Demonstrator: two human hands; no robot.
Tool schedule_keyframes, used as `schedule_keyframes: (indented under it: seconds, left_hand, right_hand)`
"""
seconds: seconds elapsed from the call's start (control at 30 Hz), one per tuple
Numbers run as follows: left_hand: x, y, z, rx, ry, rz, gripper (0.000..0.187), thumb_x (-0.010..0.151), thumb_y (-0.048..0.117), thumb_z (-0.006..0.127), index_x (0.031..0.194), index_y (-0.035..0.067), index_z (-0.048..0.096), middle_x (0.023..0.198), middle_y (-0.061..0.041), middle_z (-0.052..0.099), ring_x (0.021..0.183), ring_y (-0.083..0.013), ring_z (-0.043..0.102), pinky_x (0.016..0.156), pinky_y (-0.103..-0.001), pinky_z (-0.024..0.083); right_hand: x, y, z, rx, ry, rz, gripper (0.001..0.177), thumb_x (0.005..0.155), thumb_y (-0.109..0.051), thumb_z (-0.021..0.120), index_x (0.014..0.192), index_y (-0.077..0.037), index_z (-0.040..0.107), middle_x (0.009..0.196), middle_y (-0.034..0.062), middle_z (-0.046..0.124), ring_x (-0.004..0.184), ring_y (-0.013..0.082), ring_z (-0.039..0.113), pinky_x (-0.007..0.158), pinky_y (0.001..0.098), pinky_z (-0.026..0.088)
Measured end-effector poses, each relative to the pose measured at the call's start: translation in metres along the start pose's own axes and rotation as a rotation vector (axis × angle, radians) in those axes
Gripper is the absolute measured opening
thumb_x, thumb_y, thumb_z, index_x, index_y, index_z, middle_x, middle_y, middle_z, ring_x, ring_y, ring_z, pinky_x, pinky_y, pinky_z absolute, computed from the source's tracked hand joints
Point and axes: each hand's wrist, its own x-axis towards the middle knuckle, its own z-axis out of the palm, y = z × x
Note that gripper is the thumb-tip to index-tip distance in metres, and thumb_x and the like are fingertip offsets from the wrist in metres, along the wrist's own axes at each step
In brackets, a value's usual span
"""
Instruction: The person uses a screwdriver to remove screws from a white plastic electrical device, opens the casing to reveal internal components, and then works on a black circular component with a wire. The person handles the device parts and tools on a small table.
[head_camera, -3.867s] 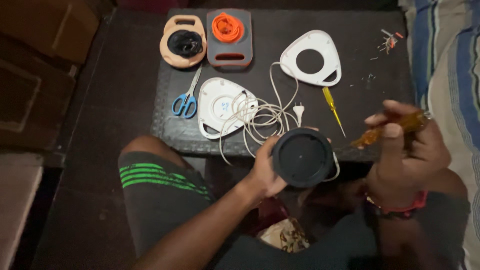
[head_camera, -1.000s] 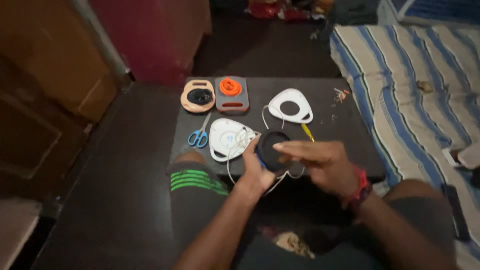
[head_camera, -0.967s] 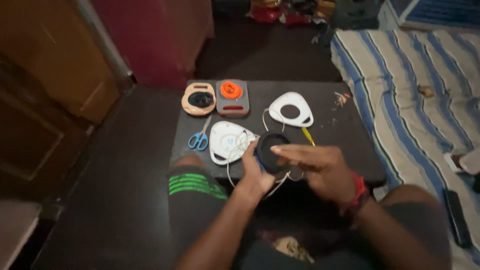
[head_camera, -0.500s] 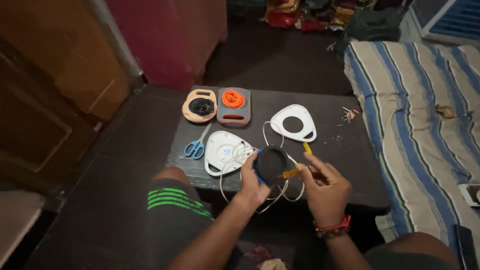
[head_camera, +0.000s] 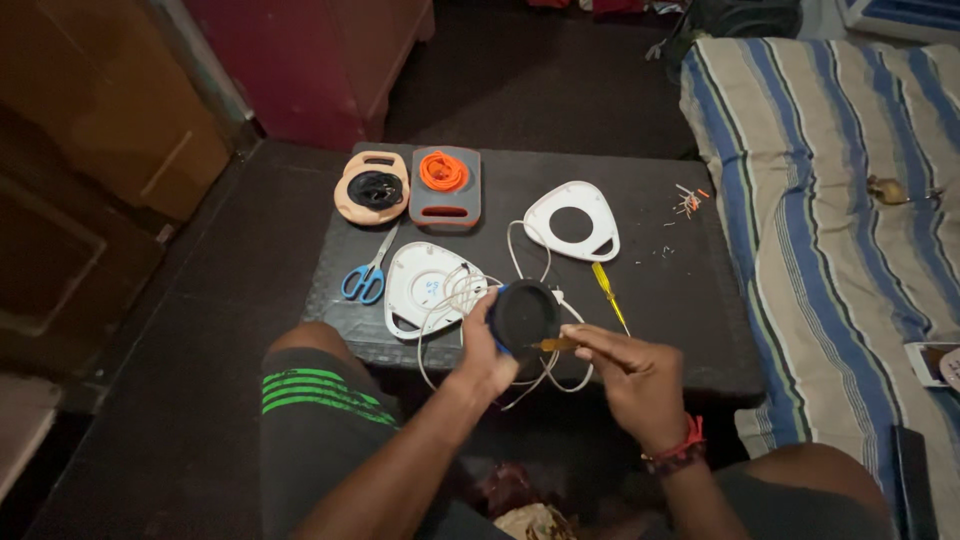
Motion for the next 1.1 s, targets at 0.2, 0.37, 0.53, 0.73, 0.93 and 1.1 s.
schedule_keyframes:
  seconds: [0.2,0.37,0.53,0.73,0.93,1.1]
  left_hand:
    - [0.004,-0.011,0.005,-0.036,-0.004,-0.099,0.044,0.099,0.043,0.052,0.116,0.007,0.069,0.115,-0.012,0.073,0.105,-0.0279,0.069,0.098,-0.045,0.054]
    - [-0.001,-0.019,0.006,-0.016,0.011,-0.094,0.049,0.098,0.044,0.049,0.119,0.005,0.069,0.118,-0.013,0.073,0.108,-0.0272,0.069,0.1,-0.044,0.053]
    - [-0.007,-0.017,0.011,-0.031,-0.025,-0.081,0.048,0.1,0.044,0.047,0.12,0.004,0.067,0.121,-0.014,0.071,0.112,-0.0283,0.067,0.103,-0.045,0.051]
    - [-0.01,-0.004,0.009,-0.026,0.075,-0.06,0.047,0.1,0.042,0.045,0.12,0.005,0.067,0.123,-0.014,0.071,0.114,-0.0291,0.067,0.103,-0.047,0.051]
    - [0.001,0.0,0.003,-0.03,-0.022,-0.055,0.047,0.101,0.043,0.045,0.119,0.006,0.068,0.118,-0.012,0.072,0.11,-0.0274,0.068,0.1,-0.046,0.053]
    - [0.008,-0.006,0.003,-0.037,-0.001,-0.04,0.042,0.1,0.041,0.047,0.117,0.01,0.068,0.118,-0.009,0.073,0.11,-0.0264,0.069,0.099,-0.046,0.054]
  right_hand:
    - [-0.01,-0.02,0.018,-0.065,0.06,-0.155,0.032,0.092,-0.001,0.068,0.124,-0.003,0.072,0.12,0.0149,0.077,0.113,0.0172,0.072,0.096,0.0274,0.054]
    - [-0.012,-0.025,0.029,-0.14,0.292,-0.017,0.025,0.09,-0.001,0.071,0.113,-0.007,0.079,0.098,0.0083,0.067,0.082,0.012,0.065,0.067,0.0245,0.05]
    - [-0.003,-0.018,0.025,-0.148,0.263,0.02,0.022,0.084,-0.002,0.08,0.106,-0.005,0.081,0.09,0.0068,0.074,0.077,0.0122,0.065,0.066,0.0238,0.05]
    - [0.007,-0.011,0.014,0.04,0.077,0.048,0.027,0.087,0.003,0.072,0.112,-0.006,0.078,0.104,0.0083,0.08,0.092,0.0124,0.076,0.081,0.0229,0.061]
    - [0.003,-0.022,0.018,-0.1,0.044,-0.117,0.033,0.093,0.003,0.064,0.123,-0.006,0.074,0.115,0.0111,0.076,0.103,0.0138,0.072,0.087,0.025,0.056]
    - [0.002,-0.025,0.027,-0.191,0.233,-0.066,0.033,0.09,-0.004,0.075,0.122,-0.007,0.076,0.105,0.0093,0.069,0.091,0.0128,0.067,0.078,0.0242,0.053]
